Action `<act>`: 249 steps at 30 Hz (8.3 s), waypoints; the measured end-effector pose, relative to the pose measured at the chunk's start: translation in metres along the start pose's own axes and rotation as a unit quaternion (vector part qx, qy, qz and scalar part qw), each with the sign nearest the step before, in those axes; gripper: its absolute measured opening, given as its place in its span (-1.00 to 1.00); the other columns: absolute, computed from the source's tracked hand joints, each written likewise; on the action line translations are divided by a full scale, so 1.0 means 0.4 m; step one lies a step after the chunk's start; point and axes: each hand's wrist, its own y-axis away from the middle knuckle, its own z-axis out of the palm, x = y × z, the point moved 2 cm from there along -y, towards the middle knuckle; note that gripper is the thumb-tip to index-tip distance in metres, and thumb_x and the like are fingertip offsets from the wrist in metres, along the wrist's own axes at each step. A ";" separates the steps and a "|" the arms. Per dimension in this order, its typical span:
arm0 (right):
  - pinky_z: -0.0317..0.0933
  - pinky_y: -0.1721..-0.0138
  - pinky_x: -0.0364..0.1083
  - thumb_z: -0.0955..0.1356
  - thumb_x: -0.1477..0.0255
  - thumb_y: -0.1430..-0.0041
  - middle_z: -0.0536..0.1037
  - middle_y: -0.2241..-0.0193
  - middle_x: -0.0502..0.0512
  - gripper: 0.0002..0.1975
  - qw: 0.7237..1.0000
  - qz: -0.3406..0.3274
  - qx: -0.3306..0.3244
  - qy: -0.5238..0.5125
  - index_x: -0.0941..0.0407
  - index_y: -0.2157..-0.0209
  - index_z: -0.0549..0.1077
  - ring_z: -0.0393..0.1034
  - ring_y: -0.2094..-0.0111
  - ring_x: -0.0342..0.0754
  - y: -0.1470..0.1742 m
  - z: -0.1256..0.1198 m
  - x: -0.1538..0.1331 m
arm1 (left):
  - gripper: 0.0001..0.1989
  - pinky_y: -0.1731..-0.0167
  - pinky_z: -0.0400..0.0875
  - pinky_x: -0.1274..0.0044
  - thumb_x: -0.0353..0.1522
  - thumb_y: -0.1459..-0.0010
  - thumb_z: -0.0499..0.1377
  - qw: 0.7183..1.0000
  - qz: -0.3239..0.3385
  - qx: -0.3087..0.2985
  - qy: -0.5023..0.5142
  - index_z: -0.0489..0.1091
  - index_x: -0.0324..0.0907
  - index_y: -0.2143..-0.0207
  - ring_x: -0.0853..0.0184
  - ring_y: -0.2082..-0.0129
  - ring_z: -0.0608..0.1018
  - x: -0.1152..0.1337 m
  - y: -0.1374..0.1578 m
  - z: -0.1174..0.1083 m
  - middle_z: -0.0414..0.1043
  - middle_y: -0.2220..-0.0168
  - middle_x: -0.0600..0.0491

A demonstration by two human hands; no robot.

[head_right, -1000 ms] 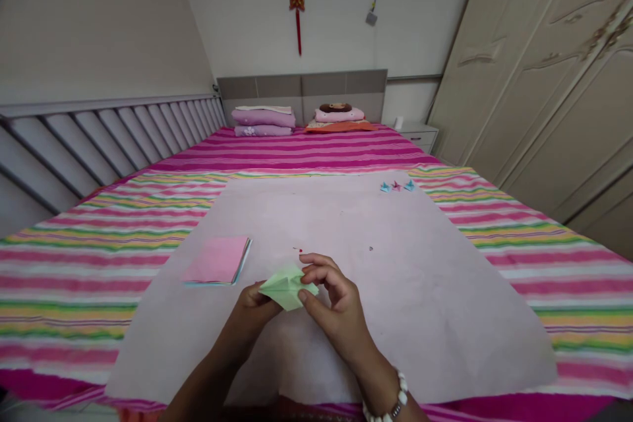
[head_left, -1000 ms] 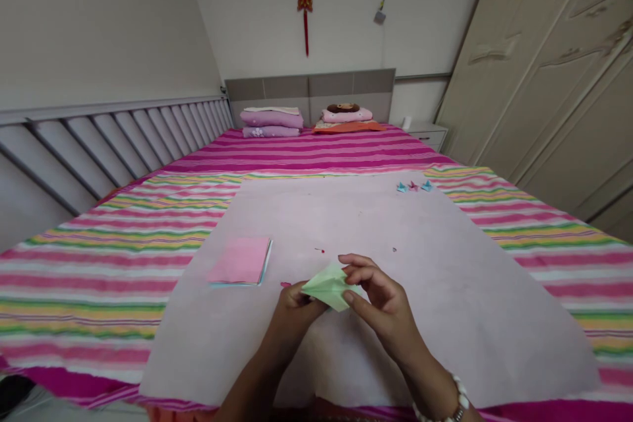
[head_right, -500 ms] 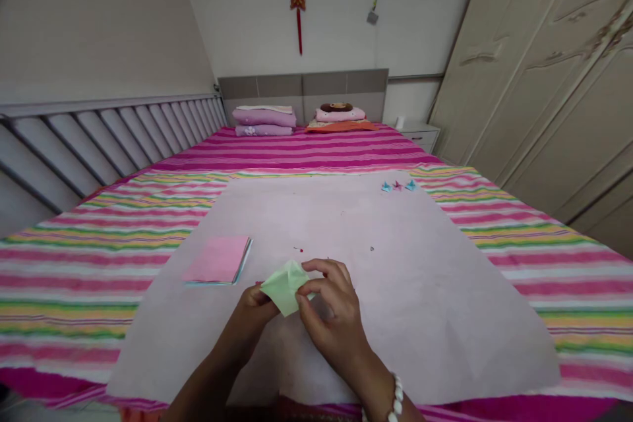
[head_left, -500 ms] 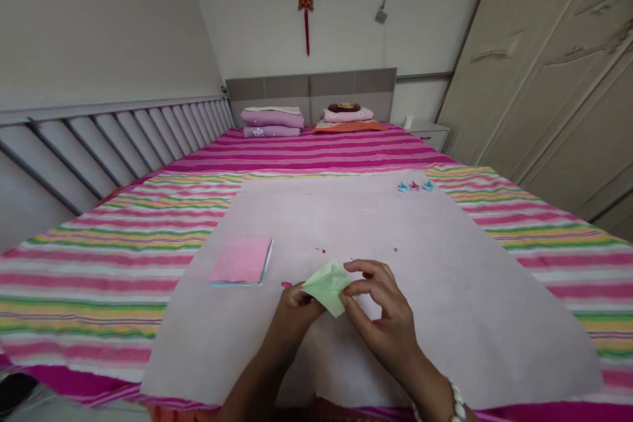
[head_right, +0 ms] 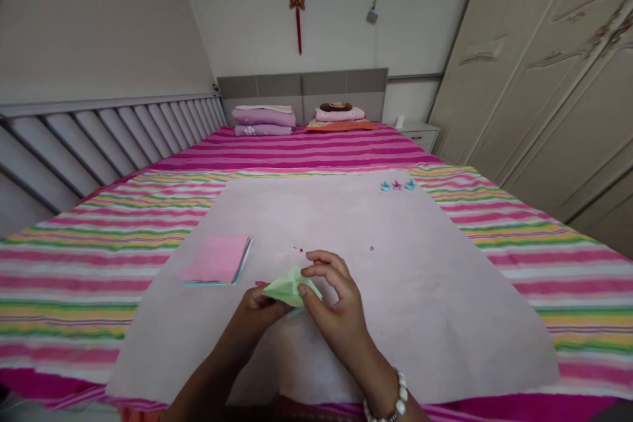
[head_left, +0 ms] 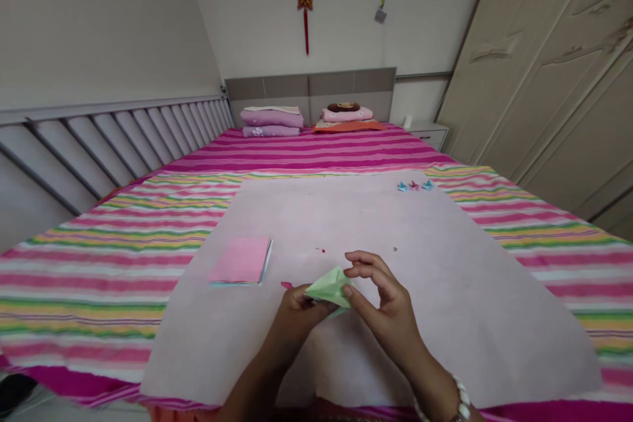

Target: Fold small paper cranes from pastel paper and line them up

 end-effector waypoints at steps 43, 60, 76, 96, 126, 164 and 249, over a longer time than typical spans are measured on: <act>0.26 0.40 -0.13 0.47 0.39 0.09 0.52 0.44 0.00 -0.77 0.943 0.254 -0.068 -0.204 0.12 0.32 0.48 0.37 0.42 -0.09 -0.001 0.015 0.021 | -0.71 0.43 0.21 0.56 -0.20 0.15 0.33 0.996 -0.027 -0.077 0.048 0.53 -0.22 0.39 0.40 0.50 0.35 0.014 0.019 0.012 0.41 0.53 0.09; 0.16 0.54 -0.16 0.52 0.28 0.19 0.46 0.66 -0.03 -0.74 0.919 0.319 0.004 -0.233 0.16 0.59 0.46 0.28 0.61 -0.16 0.017 0.026 0.064 | -0.71 0.31 0.30 0.52 -0.16 -0.11 0.15 0.998 0.022 0.055 -0.022 0.44 -0.23 0.43 0.32 0.39 0.45 0.008 0.011 0.018 0.46 0.47 0.05; 0.32 0.50 -0.10 0.47 0.37 0.07 0.56 0.45 0.00 -0.67 0.952 0.227 0.033 -0.204 0.00 0.17 0.53 0.36 0.53 -0.11 0.028 0.012 0.036 | -0.90 0.29 0.37 0.50 -0.39 -0.04 0.24 0.979 0.155 0.005 -0.131 0.54 -0.16 0.36 0.27 0.27 0.50 0.048 0.009 -0.001 0.47 0.32 -0.01; 0.32 0.37 -0.09 0.39 0.49 -0.07 0.52 0.43 0.05 -0.90 0.996 0.068 -0.046 -0.022 0.05 0.36 0.56 0.43 0.38 -0.05 0.011 0.004 0.003 | -0.87 0.30 0.36 0.47 -0.38 -0.05 0.24 0.934 0.205 0.054 -0.289 0.55 -0.11 0.30 0.27 0.34 0.51 0.056 0.019 -0.007 0.46 0.39 0.02; 0.29 0.15 0.00 0.40 0.36 -0.05 0.61 0.33 0.10 -0.89 0.966 0.191 -0.050 -0.164 0.06 0.39 0.60 0.46 0.25 0.02 0.016 -0.002 0.048 | -0.90 0.23 0.31 0.43 -0.36 -0.09 0.18 0.946 0.179 0.069 -0.260 0.50 -0.14 0.40 0.26 0.30 0.49 0.069 0.016 -0.001 0.49 0.39 0.04; 0.16 0.47 -0.14 0.47 0.31 0.10 0.47 0.59 -0.02 -0.82 0.932 0.295 0.002 -0.208 0.14 0.54 0.51 0.29 0.54 -0.12 0.026 0.027 0.050 | -0.77 0.53 0.27 0.61 -0.23 0.07 0.29 0.985 0.027 0.151 -0.079 0.42 -0.20 0.58 0.43 0.56 0.39 0.037 0.005 -0.042 0.39 0.60 0.15; 0.16 0.42 -0.14 0.44 0.36 0.05 0.51 0.56 0.02 -0.85 0.929 0.295 0.006 -0.222 0.13 0.40 0.57 0.28 0.51 -0.13 0.023 0.029 0.089 | -0.74 0.11 0.36 0.42 -0.31 0.00 0.27 0.998 -0.013 0.025 0.049 0.54 -0.18 0.21 0.24 0.23 0.56 0.005 -0.004 0.003 0.59 0.28 -0.03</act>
